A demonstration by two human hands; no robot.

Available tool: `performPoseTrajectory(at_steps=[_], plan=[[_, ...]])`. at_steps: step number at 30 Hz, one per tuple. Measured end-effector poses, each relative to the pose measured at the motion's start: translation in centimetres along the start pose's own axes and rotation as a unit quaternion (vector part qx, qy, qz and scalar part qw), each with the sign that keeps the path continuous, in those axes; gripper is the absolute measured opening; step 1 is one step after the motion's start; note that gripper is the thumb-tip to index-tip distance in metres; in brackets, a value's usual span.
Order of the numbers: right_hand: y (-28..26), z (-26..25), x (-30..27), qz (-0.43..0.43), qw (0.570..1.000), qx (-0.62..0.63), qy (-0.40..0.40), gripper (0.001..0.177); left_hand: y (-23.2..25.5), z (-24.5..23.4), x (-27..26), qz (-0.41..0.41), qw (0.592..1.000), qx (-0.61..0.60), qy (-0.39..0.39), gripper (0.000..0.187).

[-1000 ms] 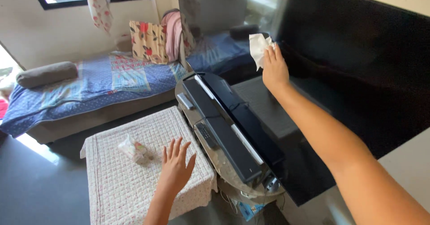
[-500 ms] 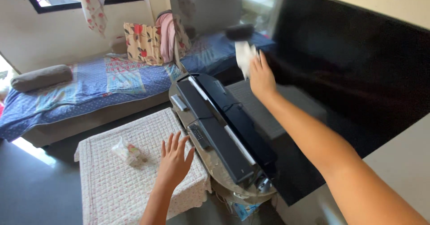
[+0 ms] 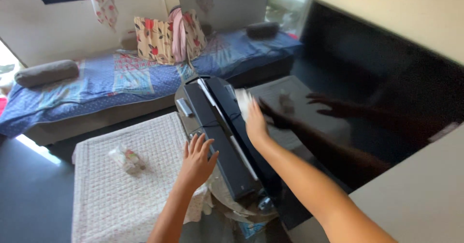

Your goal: Cleaning a television screen and a remote control using tissues.

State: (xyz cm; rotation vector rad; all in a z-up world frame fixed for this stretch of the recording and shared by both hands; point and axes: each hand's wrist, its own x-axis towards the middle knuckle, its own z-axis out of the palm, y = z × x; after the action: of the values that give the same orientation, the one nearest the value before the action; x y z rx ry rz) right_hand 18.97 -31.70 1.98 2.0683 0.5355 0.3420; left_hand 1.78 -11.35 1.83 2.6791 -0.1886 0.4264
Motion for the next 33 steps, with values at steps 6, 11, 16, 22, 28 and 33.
performPoseTrajectory(at_steps=[6, 11, 16, 22, 28, 33], plan=[[11.3, -8.9, 2.0, 0.129, 0.988, -0.024, 0.077, 0.055, 2.7, 0.6, 1.3, 0.025, 0.998, 0.003, 0.05, 0.051], [3.2, -5.9, -2.9, 0.022, 0.999, -0.032, -0.018, 0.057, 3.4, -0.5, 1.2, 0.01, 0.999, 0.011, 0.03, 0.05], [-4.8, 1.2, -0.5, -0.06, 0.991, -0.013, -0.115, 0.057, 2.3, -1.8, 0.6, -0.015, 0.999, 0.025, 0.042, 0.052], [9.4, -6.5, 5.7, 0.13, 0.989, -0.047, 0.042, 0.06, 1.9, -3.1, 0.1, -0.04, 0.998, 0.021, 0.045, 0.051], [7.2, -5.0, 1.2, 0.081, 0.994, -0.077, 0.021, 0.06, 1.9, -3.2, -0.7, -0.03, 0.998, 0.021, 0.05, 0.05], [-0.9, 0.2, -2.1, -0.115, 0.988, -0.046, -0.094, 0.06, 0.4, -4.1, -1.2, -0.031, 0.998, 0.034, 0.038, 0.052]])
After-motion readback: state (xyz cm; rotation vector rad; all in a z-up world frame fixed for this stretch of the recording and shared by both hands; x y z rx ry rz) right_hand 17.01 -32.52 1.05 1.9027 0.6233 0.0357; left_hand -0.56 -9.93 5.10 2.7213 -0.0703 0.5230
